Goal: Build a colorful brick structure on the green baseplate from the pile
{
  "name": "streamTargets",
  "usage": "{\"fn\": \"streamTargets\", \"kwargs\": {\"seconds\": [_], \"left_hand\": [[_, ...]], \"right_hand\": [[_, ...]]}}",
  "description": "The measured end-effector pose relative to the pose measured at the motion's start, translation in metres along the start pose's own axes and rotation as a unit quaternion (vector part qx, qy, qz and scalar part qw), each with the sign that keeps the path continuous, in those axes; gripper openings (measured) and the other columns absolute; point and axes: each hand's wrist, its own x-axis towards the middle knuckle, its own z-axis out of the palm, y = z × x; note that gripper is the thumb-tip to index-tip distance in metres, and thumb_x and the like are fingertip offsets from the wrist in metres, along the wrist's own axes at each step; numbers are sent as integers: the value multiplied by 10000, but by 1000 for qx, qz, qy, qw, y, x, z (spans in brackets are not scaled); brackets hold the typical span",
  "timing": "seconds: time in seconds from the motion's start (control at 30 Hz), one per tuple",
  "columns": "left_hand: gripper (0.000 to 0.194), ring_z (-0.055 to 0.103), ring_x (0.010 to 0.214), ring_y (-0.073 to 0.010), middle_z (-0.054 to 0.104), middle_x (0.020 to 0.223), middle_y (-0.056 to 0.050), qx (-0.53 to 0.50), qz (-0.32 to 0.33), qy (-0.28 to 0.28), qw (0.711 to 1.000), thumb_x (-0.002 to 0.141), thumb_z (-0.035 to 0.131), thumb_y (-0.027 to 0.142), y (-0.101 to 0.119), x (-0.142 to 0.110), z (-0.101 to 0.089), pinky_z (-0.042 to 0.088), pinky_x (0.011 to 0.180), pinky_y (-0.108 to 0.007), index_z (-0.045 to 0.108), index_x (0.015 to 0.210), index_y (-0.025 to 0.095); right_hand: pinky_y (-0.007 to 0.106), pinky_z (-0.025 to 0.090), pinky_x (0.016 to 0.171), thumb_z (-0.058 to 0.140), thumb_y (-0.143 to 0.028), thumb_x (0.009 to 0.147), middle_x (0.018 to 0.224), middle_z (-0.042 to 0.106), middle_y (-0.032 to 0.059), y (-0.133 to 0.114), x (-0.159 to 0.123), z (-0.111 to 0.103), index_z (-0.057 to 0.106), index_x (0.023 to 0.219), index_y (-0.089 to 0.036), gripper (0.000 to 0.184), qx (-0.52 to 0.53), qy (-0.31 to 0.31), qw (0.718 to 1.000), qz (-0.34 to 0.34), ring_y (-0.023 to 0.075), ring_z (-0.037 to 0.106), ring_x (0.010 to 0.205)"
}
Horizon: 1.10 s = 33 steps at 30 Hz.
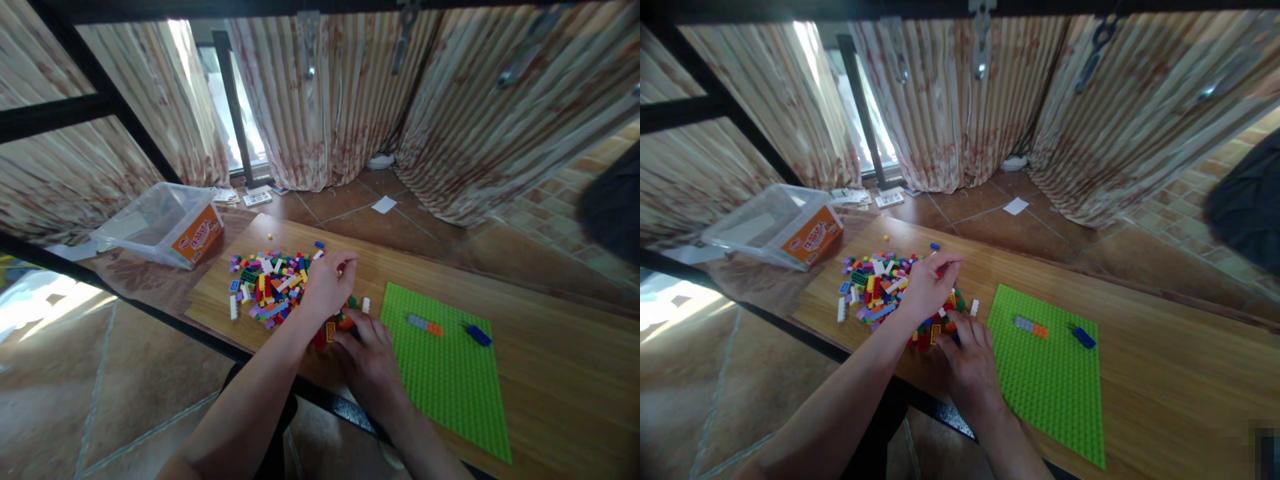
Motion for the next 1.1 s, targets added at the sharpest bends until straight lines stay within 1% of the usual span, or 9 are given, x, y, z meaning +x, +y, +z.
{"fn": "streamTargets", "kwargs": {"seconds": [0.13, 0.33, 0.57, 0.7, 0.8, 0.87, 0.93, 1.03, 1.1], "left_hand": [[196, 678, 782, -141, 758, 888, -40, -5, -5, -3, 1000, 873, 553, 116, 0, 0, 0, 542, 784, -261, 739, 904, 171], [199, 676, 791, -140, 759, 911, -42, -8, -5, -2, 1000, 873, 551, 118, 1, 0, 0, 544, 801, -269, 739, 914, 170], [195, 676, 795, -143, 756, 899, -45, -6, -7, 2, 1000, 876, 552, 122, 0, 0, 0, 549, 789, -268, 738, 911, 170], [197, 677, 796, -143, 757, 905, -43, 0, -5, -3, 1000, 879, 550, 124, 0, 0, 0, 547, 793, -268, 737, 917, 171], [193, 680, 794, -143, 758, 906, -43, 1, -6, -3, 1000, 880, 554, 130, -1, 0, -1, 546, 781, -262, 737, 925, 169], [194, 682, 793, -144, 758, 907, -46, 2, -5, -3, 1000, 881, 551, 131, -1, 0, -1, 547, 777, -260, 735, 936, 162], [201, 683, 791, -142, 759, 910, -48, 5, -2, -3, 1000, 881, 545, 124, -1, 0, -2, 547, 779, -258, 732, 946, 158], [203, 684, 792, -142, 760, 910, -46, 13, 9, -13, 1000, 881, 541, 120, -2, -1, -2, 547, 784, -259, 727, 949, 160], [197, 688, 807, -149, 760, 915, -49, 18, 16, -27, 999, 883, 544, 127, -2, -2, -1, 548, 795, -269, 726, 949, 163]], "right_hand": [[433, 454, 893, 596, -154, 889, 1280, 585, 93, 0, 0, 0, 684, 881, -221, 111, 9, -6, 1000, -9, 260, 524, 1114], [431, 470, 900, 587, -153, 887, 1252, 623, 96, 0, 1, -2, 683, 874, -211, 112, 19, -11, 1000, -15, 251, 540, 1118], [434, 461, 920, 577, -143, 896, 1094, 715, 61, 1, 0, 1, 670, 884, -215, 118, 38, 1, 999, -34, 239, 552, 1129], [428, 464, 921, 590, -139, 892, 1055, 716, 53, 0, 1, 3, 654, 871, -206, 95, 48, 2, 998, -34, 237, 559, 1117], [411, 484, 909, 582, -153, 900, 1024, 702, 54, -4, 5, -4, 653, 866, -214, 100, 72, 18, 997, -26, 225, 578, 1086], [393, 504, 888, 568, -168, 906, 1039, 685, 63, -4, 9, -16, 658, 896, -224, 106, 89, 33, 996, -3, 210, 601, 1050], [387, 518, 887, 557, -199, 915, 1099, 661, 76, 3, 11, -35, 666, 965, -238, 126, 89, 48, 993, 63, 201, 621, 1035], [402, 536, 876, 620, -305, 877, 1066, 662, 70, 31, 8, -66, 686, 951, -251, 113, 80, 117, 974, 176, 209, 642, 986], [383, 553, 835, 639, -359, 850, 1079, 656, 71, 56, 1, -84, 692, 913, -241, 144, 98, 159, 950, 251, 207, 653, 957]]}}
